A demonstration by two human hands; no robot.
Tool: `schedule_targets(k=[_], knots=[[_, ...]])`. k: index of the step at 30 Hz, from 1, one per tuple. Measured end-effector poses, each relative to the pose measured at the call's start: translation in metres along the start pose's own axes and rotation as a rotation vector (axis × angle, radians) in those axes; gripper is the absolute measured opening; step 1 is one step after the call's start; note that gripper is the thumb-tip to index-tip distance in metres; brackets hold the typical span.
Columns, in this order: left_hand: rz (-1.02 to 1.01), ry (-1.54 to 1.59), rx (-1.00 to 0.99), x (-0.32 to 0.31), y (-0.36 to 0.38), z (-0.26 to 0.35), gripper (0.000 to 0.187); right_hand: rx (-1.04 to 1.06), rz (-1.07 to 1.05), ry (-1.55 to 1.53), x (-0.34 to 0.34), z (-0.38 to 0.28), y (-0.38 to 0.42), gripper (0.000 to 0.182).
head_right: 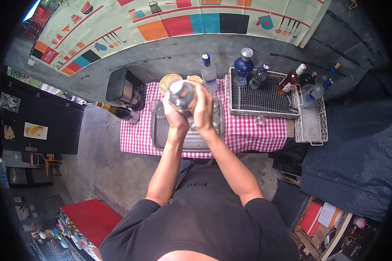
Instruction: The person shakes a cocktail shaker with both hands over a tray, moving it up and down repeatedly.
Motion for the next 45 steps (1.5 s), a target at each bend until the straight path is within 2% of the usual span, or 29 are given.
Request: schedule_targets(k=[2, 4, 7, 8, 10, 12, 14, 15, 16, 18, 20, 21, 22, 23, 24, 26, 28, 29, 32, 33, 36, 37, 38, 39, 40, 41, 42, 44, 45], knots=[[-0.142, -0.756, -0.294, -0.032, 0.002, 0.036, 0.042, -0.402, 0.070, -0.519, -0.001, 0.047, 0.011, 0.041], [-0.113, -0.776, -0.302, -0.049, 0.008, 0.048, 0.041, -0.381, 0.079, -0.692, -0.005, 0.056, 0.013, 0.040], [-0.179, -0.694, -0.359, -0.038, 0.002, 0.035, 0.041, -0.331, 0.030, -0.573, -0.005, 0.046, 0.004, 0.040], [-0.122, -0.437, -0.214, -0.011, -0.004, 0.015, 0.041, -0.245, 0.078, -0.353, 0.003, 0.044, 0.001, 0.041], [-0.004, 0.077, 0.075, 0.016, -0.007, -0.017, 0.043, 0.003, -0.010, 0.043, 0.002, 0.002, -0.004, 0.041], [-0.071, 0.199, 0.103, 0.019, -0.010, -0.028, 0.043, 0.010, -0.005, 0.037, 0.004, 0.003, -0.004, 0.040], [-0.108, -0.819, -0.457, 0.010, -0.009, 0.002, 0.041, -0.201, 0.078, -0.280, 0.010, 0.037, -0.002, 0.040], [-0.140, -0.667, -0.245, -0.029, -0.002, 0.025, 0.039, -0.337, 0.116, -0.458, 0.009, 0.050, 0.004, 0.041], [-0.141, -0.669, -0.247, -0.042, 0.003, 0.035, 0.039, -0.472, 0.154, -0.637, 0.005, 0.061, 0.011, 0.042], [-0.156, -0.793, -0.327, -0.061, 0.008, 0.044, 0.039, -0.404, 0.173, -0.715, 0.005, 0.059, 0.012, 0.041], [-0.228, -0.774, -0.303, -0.039, 0.000, 0.023, 0.039, -0.349, 0.172, -0.508, 0.008, 0.041, 0.010, 0.042], [-0.062, -0.421, -0.141, -0.002, -0.008, 0.000, 0.044, -0.159, 0.150, -0.292, 0.009, 0.020, 0.002, 0.041], [0.100, -0.065, 0.018, 0.017, -0.009, -0.017, 0.049, -0.094, 0.111, 0.005, 0.010, 0.006, 0.001, 0.040], [-0.001, 0.185, 0.146, 0.012, -0.004, -0.029, 0.054, 0.054, 0.101, 0.133, 0.007, -0.009, -0.002, 0.039], [-0.066, 0.196, 0.110, 0.000, -0.001, -0.018, 0.060, 0.202, 0.090, 0.261, 0.003, -0.023, -0.002, 0.039], [-0.002, 0.245, 0.103, 0.015, -0.003, -0.028, 0.053, 0.210, 0.086, 0.287, 0.004, -0.023, -0.001, 0.039], [-0.044, -0.473, -0.210, -0.003, -0.004, 0.005, 0.046, -0.238, 0.165, -0.075, 0.016, 0.033, 0.003, 0.039], [-0.020, -0.699, -0.250, -0.011, -0.001, 0.017, 0.036, -0.438, 0.225, -0.479, 0.013, 0.069, 0.010, 0.039], [-0.139, -0.844, -0.323, -0.059, 0.013, 0.046, 0.035, -0.391, 0.247, -0.696, 0.008, 0.071, 0.016, 0.041], [-0.139, -0.844, -0.326, -0.055, 0.011, 0.043, 0.035, -0.285, 0.217, -0.517, 0.008, 0.047, 0.009, 0.042], [0.083, 0.193, 0.125, 0.001, 0.001, -0.013, 0.052, 0.032, 0.029, 0.135, 0.000, -0.021, -0.002, 0.034], [-0.190, 0.307, 0.119, -0.018, 0.004, -0.006, 0.055, 0.162, 0.046, 0.256, -0.001, -0.031, -0.003, 0.032], [-0.112, 0.264, 0.099, -0.011, 0.005, -0.009, 0.054, 0.293, 0.063, 0.376, -0.003, -0.038, -0.003, 0.031], [-0.026, 0.230, 0.099, -0.004, 0.002, -0.013, 0.050, 0.244, 0.061, 0.337, -0.001, -0.030, -0.005, 0.032], [0.060, 0.196, 0.099, 0.003, -0.002, -0.016, 0.047, -0.044, -0.006, 0.129, 0.003, -0.006, -0.005, 0.033], [0.059, -0.293, -0.147, 0.001, -0.002, 0.004, 0.039, -0.241, 0.085, -0.190, 0.008, 0.017, -0.002, 0.034], [-0.095, -0.601, -0.169, -0.010, -0.005, 0.011, 0.036, -0.439, 0.175, -0.510, 0.008, 0.046, 0.008, 0.035], [-0.090, -0.871, -0.285, -0.052, 0.011, 0.040, 0.034, -0.466, 0.208, -0.676, 0.009, 0.069, 0.014, 0.033], [-0.090, -0.870, -0.287, -0.045, 0.008, 0.035, 0.034, -0.471, 0.215, -0.680, 0.009, 0.068, 0.015, 0.035]])
Point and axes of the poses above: each hand's wrist, its own y-axis away from the middle knuckle, its own x-axis out of the back of the hand, z = x × y, the point moved 9 cm from there along -y, towards the middle knuckle, and after that the axes turned 9 degrees about y, right-handed, at the moved point
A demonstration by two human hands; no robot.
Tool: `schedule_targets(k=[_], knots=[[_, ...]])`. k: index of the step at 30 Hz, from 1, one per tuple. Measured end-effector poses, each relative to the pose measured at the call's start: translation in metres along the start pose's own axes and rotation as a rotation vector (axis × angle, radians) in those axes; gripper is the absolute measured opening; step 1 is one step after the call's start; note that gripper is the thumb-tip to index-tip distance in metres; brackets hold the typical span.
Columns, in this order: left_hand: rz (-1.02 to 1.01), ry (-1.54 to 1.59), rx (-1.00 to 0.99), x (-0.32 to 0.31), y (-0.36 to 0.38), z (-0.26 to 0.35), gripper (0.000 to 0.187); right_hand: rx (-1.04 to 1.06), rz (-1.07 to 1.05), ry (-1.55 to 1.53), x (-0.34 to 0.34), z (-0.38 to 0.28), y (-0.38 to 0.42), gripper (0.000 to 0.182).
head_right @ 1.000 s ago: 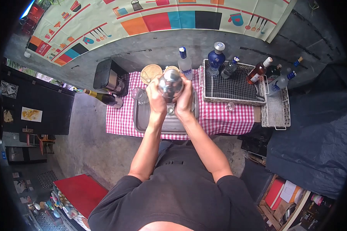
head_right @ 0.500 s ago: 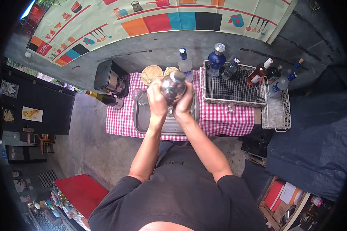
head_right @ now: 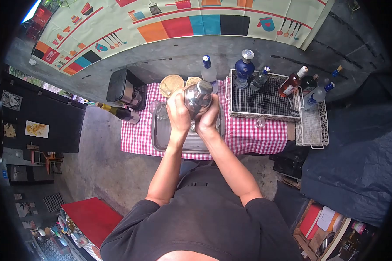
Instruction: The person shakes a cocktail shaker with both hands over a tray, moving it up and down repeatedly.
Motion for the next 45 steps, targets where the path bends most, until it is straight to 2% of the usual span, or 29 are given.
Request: schedule_targets(k=[1, 3, 5, 6, 7, 9, 10, 11, 13, 15, 17, 18, 19, 21, 23, 25, 27, 29, 30, 31, 33, 35, 37, 38, 39, 41, 43, 44, 45], knots=[[-0.008, 0.101, -0.035, 0.000, -0.002, -0.011, 0.037, -0.001, 0.007, -0.006, -0.003, -0.003, 0.002, 0.037], [-0.020, 0.204, -0.065, -0.003, 0.002, -0.019, 0.040, 0.388, -0.068, 0.419, -0.030, -0.043, 0.011, 0.039], [0.131, 1.098, 0.416, -0.015, 0.021, -0.055, 0.051, 0.657, -0.149, 0.922, -0.057, -0.065, 0.028, 0.033], [-0.238, 1.335, 0.205, -0.025, 0.011, -0.028, 0.056, 0.760, -0.142, 1.010, -0.066, -0.071, 0.033, 0.031], [0.063, 1.129, 0.320, -0.014, 0.019, -0.056, 0.056, 0.866, -0.135, 1.097, -0.073, -0.075, 0.039, 0.030], [0.139, 1.057, 0.375, -0.012, 0.017, -0.073, 0.049, 0.537, -0.176, 0.842, -0.055, -0.061, 0.023, 0.033], [0.262, 0.729, 0.264, 0.000, 0.014, -0.062, 0.041, 0.444, -0.145, 0.614, -0.039, -0.050, 0.011, 0.038], [0.124, 0.182, -0.049, 0.007, 0.006, -0.053, 0.037, 0.071, -0.037, 0.228, -0.012, -0.018, 0.003, 0.043], [-0.110, -0.033, 0.183, -0.006, 0.006, -0.001, 0.037, -0.002, -0.051, -0.049, -0.006, -0.004, 0.006, 0.045], [-0.077, -0.020, 0.135, -0.007, 0.006, -0.009, 0.040, -0.026, -0.035, -0.103, -0.007, -0.002, 0.005, 0.046], [0.130, 0.452, 0.043, 0.007, 0.008, -0.051, 0.039, 0.400, -0.062, 0.487, -0.025, -0.042, 0.012, 0.042], [0.158, 1.057, 0.422, -0.008, 0.019, -0.075, 0.038, 0.511, -0.099, 0.729, -0.044, -0.058, 0.025, 0.036], [-0.085, 1.239, 0.332, -0.016, 0.018, -0.064, 0.051, 0.673, -0.136, 0.868, -0.057, -0.064, 0.030, 0.032], [-0.059, 1.244, 0.279, -0.014, 0.018, -0.059, 0.048, 0.790, -0.145, 1.020, -0.071, -0.073, 0.042, 0.034], [0.228, 0.854, 0.335, 0.002, 0.017, -0.075, 0.044, 0.449, -0.128, 0.695, -0.041, -0.051, 0.021, 0.036], [-0.063, 0.180, 0.001, 0.001, 0.003, -0.015, 0.038, 0.020, -0.005, 0.071, -0.005, -0.006, 0.007, 0.042], [-0.069, -0.075, 0.032, -0.001, 0.006, 0.019, 0.039, 0.003, -0.034, -0.093, -0.013, -0.005, 0.017, 0.041], [-0.073, 0.131, -0.005, 0.001, 0.001, -0.001, 0.039, 0.013, -0.007, -0.103, -0.012, -0.006, 0.014, 0.040], [-0.080, 0.335, -0.034, 0.003, 0.003, -0.016, 0.039, 0.220, -0.052, 0.250, -0.022, -0.028, 0.017, 0.038], [0.094, 0.690, 0.178, 0.006, 0.010, -0.048, 0.039, 0.424, -0.096, 0.606, -0.040, -0.049, 0.026, 0.036], [-0.349, 1.376, 0.199, -0.014, 0.016, -0.032, 0.039, 0.789, -0.143, 0.927, -0.069, -0.067, 0.043, 0.029], [-0.145, 1.310, 0.230, -0.015, 0.018, -0.037, 0.039, 0.830, -0.141, 0.990, -0.070, -0.065, 0.043, 0.031], [0.298, 0.837, 0.357, 0.009, 0.019, -0.055, 0.037, 0.418, -0.166, 0.621, -0.045, -0.044, 0.021, 0.033], [0.034, 0.324, 0.065, 0.012, 0.005, -0.036, 0.037, 0.093, -0.023, 0.249, -0.023, -0.017, 0.013, 0.037], [-0.031, -0.043, 0.082, 0.013, 0.007, -0.011, 0.039, 0.004, -0.012, 0.089, -0.001, 0.004, 0.003, 0.039], [-0.069, -0.111, 0.111, 0.007, 0.007, 0.005, 0.039, 0.052, -0.028, -0.035, 0.002, 0.010, 0.004, 0.041], [-0.018, 0.084, 0.017, 0.009, 0.006, -0.023, 0.037, 0.171, 0.029, 0.170, -0.012, -0.013, 0.017, 0.043], [0.034, 0.280, -0.069, 0.013, 0.007, -0.029, 0.035, 0.407, -0.066, 0.474, -0.031, -0.035, 0.020, 0.039], [0.154, 0.981, 0.445, 0.000, 0.020, -0.061, 0.042, 0.446, -0.103, 0.670, -0.047, -0.048, 0.032, 0.034]])
Point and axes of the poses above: each hand's wrist, its own y-axis away from the middle knuckle, its own x-axis out of the back of the hand, z = x × y, the point moved 9 cm from there along -y, towards the middle knuckle, and after that the axes turned 9 degrees about y, right-handed, at the moved point
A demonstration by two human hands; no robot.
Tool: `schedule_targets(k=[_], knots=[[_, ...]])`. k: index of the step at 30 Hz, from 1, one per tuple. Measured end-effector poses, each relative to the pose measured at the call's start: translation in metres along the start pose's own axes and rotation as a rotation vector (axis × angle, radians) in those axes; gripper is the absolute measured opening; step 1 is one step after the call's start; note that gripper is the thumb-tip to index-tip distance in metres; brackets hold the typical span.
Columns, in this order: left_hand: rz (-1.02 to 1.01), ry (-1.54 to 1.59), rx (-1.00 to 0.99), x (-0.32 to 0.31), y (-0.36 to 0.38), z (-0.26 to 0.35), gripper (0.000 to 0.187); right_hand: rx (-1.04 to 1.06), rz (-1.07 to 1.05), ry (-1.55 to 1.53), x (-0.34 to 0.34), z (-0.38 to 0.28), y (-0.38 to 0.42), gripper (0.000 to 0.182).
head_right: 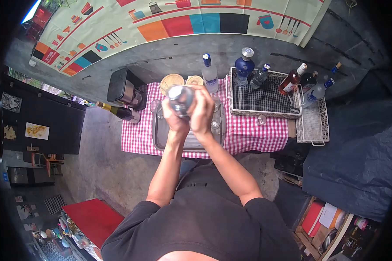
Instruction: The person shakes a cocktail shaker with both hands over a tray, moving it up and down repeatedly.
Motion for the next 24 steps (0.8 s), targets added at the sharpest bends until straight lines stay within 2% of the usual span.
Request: schedule_targets(k=[2, 3, 4, 6, 7, 8, 10, 11, 12, 13, 14, 15, 16, 17, 18, 20, 21, 22, 24], knots=[[-0.608, 0.387, 0.070, -0.023, 0.005, -0.002, 0.047, 0.330, -0.018, 0.480, -0.008, -0.033, 0.002, 0.031], [-0.460, 0.308, 0.017, -0.018, 0.001, 0.000, 0.046, 0.302, -0.031, 0.504, -0.009, -0.030, 0.002, 0.032], [-0.464, 0.309, 0.018, -0.027, 0.003, -0.002, 0.046, 0.304, -0.029, 0.504, -0.007, -0.025, 0.001, 0.032], [0.043, -0.155, -0.181, -0.004, -0.001, 0.008, 0.040, 0.021, -0.026, -0.012, 0.005, 0.014, -0.008, 0.034], [-0.144, -0.702, -0.470, -0.031, 0.001, 0.034, 0.040, -0.272, 0.100, -0.388, 0.003, 0.034, -0.002, 0.036], [-0.185, -0.916, -0.301, -0.030, 0.001, 0.028, 0.040, -0.426, 0.108, -0.515, 0.008, 0.065, 0.004, 0.038], [-0.169, -1.047, -0.371, -0.054, 0.015, 0.037, 0.039, -0.383, 0.157, -0.674, 0.006, 0.069, 0.006, 0.038], [-0.176, -1.044, -0.373, -0.049, 0.010, 0.033, 0.039, -0.332, 0.167, -0.641, 0.010, 0.067, 0.007, 0.037], [-0.217, -0.872, -0.350, -0.036, 0.002, 0.026, 0.040, -0.304, 0.216, -0.540, 0.015, 0.063, 0.008, 0.039], [-0.253, -0.701, -0.325, -0.032, -0.001, 0.023, 0.041, -0.117, 0.165, -0.302, 0.015, 0.032, 0.002, 0.038], [-0.116, -0.307, -0.208, -0.013, -0.004, 0.009, 0.042, 0.067, 0.110, -0.063, 0.012, 0.001, -0.002, 0.037], [-0.201, -0.025, -0.061, -0.015, -0.001, 0.001, 0.041, 0.097, 0.031, 0.100, 0.006, -0.012, -0.001, 0.032], [-0.282, 0.257, 0.087, -0.019, 0.004, -0.006, 0.040, 0.266, 0.022, 0.280, 0.003, -0.019, -0.002, 0.030], [-0.177, 0.256, 0.038, -0.012, 0.002, -0.007, 0.040, 0.242, 0.006, 0.298, 0.001, -0.019, -0.003, 0.031], [-0.179, 0.256, 0.039, -0.013, 0.000, -0.010, 0.040, 0.219, -0.009, 0.317, 0.000, -0.019, -0.004, 0.032], [-0.078, -0.303, -0.192, -0.008, -0.006, 0.004, 0.041, -0.002, 0.038, -0.126, 0.011, 0.021, -0.012, 0.035], [-0.174, -0.688, -0.313, -0.019, -0.005, 0.014, 0.042, -0.373, 0.104, -0.466, 0.009, 0.060, -0.003, 0.037], [-0.159, -0.924, -0.211, -0.027, 0.000, 0.018, 0.040, -0.417, 0.087, -0.534, 0.013, 0.074, 0.001, 0.038], [-0.124, -1.062, -0.315, -0.051, 0.015, 0.030, 0.040, -0.323, 0.081, -0.716, 0.011, 0.081, 0.002, 0.038]])
Point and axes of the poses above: each hand's wrist, its own y-axis away from the middle knuckle, its own x-axis out of the back of the hand, z = x × y, the point moved 9 cm from there along -y, towards the middle knuckle, and after that the axes turned 9 degrees about y, right-handed, at the moved point
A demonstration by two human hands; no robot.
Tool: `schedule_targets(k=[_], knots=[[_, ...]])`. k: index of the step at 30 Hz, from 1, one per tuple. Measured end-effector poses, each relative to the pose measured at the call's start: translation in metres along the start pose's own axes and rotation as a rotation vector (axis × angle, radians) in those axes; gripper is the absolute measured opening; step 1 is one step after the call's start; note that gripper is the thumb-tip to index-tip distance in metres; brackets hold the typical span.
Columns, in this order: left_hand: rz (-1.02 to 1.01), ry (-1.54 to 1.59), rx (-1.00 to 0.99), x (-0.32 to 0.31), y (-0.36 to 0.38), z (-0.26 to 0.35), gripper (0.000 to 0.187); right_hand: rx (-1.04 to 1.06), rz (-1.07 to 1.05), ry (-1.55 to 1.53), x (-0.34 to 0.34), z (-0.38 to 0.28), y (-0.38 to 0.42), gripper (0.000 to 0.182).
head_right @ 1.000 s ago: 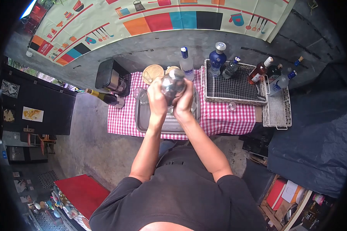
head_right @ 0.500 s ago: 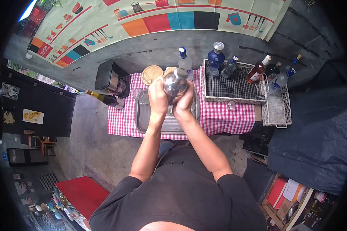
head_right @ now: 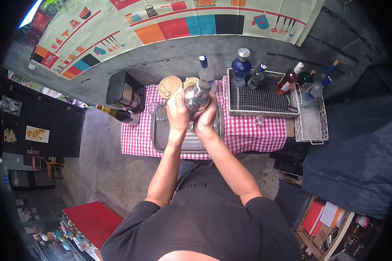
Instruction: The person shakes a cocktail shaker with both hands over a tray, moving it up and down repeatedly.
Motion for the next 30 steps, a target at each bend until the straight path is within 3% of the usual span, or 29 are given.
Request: schedule_targets(k=[1, 3, 4, 6, 7, 8, 10, 11, 12, 15, 16, 17, 18, 20, 22, 23, 24, 26, 28, 30], knots=[[-0.001, 0.000, -0.004, -0.001, -0.004, -0.011, 0.040, 0.003, -0.002, -0.002, -0.010, -0.005, 0.003, 0.038], [-0.008, 0.447, -0.014, -0.002, -0.009, -0.035, 0.042, 0.115, 0.084, 0.314, -0.021, -0.030, 0.013, 0.038], [0.027, 0.785, 0.123, -0.007, -0.003, -0.050, 0.041, 0.367, -0.026, 0.630, -0.041, -0.054, 0.016, 0.039], [0.005, 1.233, 0.270, -0.016, 0.002, -0.060, 0.040, 0.519, -0.107, 0.925, -0.063, -0.065, 0.023, 0.039], [0.040, 1.269, 0.282, -0.017, 0.004, -0.057, 0.040, 0.456, -0.152, 0.930, -0.063, -0.063, 0.022, 0.035], [0.036, 1.270, 0.283, -0.018, 0.002, -0.060, 0.040, 0.458, -0.149, 0.930, -0.061, -0.063, 0.021, 0.035], [-0.010, 0.300, -0.085, -0.002, -0.007, -0.026, 0.042, 0.083, 0.041, 0.334, -0.022, -0.035, 0.007, 0.037], [-0.047, 0.185, -0.021, -0.005, -0.004, -0.022, 0.041, -0.036, 0.036, 0.125, -0.007, -0.015, 0.004, 0.037], [0.036, 0.006, -0.087, -0.003, 0.001, 0.008, 0.042, -0.023, -0.017, 0.039, -0.010, -0.012, 0.007, 0.038], [0.016, 0.007, -0.100, -0.004, -0.001, -0.008, 0.042, -0.005, 0.081, 0.137, -0.001, -0.010, 0.004, 0.042], [0.024, 0.271, -0.030, -0.004, -0.004, -0.030, 0.043, 0.023, 0.134, 0.253, -0.002, -0.017, 0.004, 0.042], [0.032, 0.534, 0.045, -0.005, -0.005, -0.053, 0.043, 0.232, -0.067, 0.554, -0.028, -0.040, 0.007, 0.041], [0.054, 1.061, 0.312, -0.018, 0.005, -0.058, 0.044, 0.308, -0.099, 0.757, -0.044, -0.055, 0.015, 0.039], [-0.064, 1.264, 0.231, -0.021, 0.001, -0.075, 0.043, 0.371, -0.120, 0.917, -0.053, -0.057, 0.017, 0.038], [0.125, 0.743, 0.111, -0.006, -0.003, -0.060, 0.042, 0.290, -0.121, 0.629, -0.039, -0.047, 0.006, 0.039], [-0.003, 0.326, -0.011, -0.002, -0.004, -0.039, 0.042, -0.013, 0.005, 0.323, -0.009, -0.016, -0.001, 0.041], [-0.002, 0.327, -0.011, -0.002, -0.002, -0.024, 0.042, -0.055, 0.030, 0.140, -0.002, -0.007, 0.000, 0.043], [-0.025, -0.158, -0.006, -0.005, 0.001, 0.005, 0.043, -0.133, 0.004, -0.112, -0.009, 0.002, 0.007, 0.043], [-0.023, -0.125, -0.054, -0.005, 0.001, 0.006, 0.044, -0.132, 0.026, -0.112, -0.012, -0.001, 0.007, 0.046], [-0.050, 0.520, -0.012, -0.005, -0.003, -0.025, 0.043, 0.278, -0.006, 0.517, -0.021, -0.035, 0.003, 0.042]])
Point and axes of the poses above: each hand's wrist, its own y-axis away from the middle knuckle, its own x-axis out of the back of the hand, z = x × y, the point moved 9 cm from there along -y, towards the middle knuckle, and after that the axes turned 9 degrees about y, right-handed, at the moved point
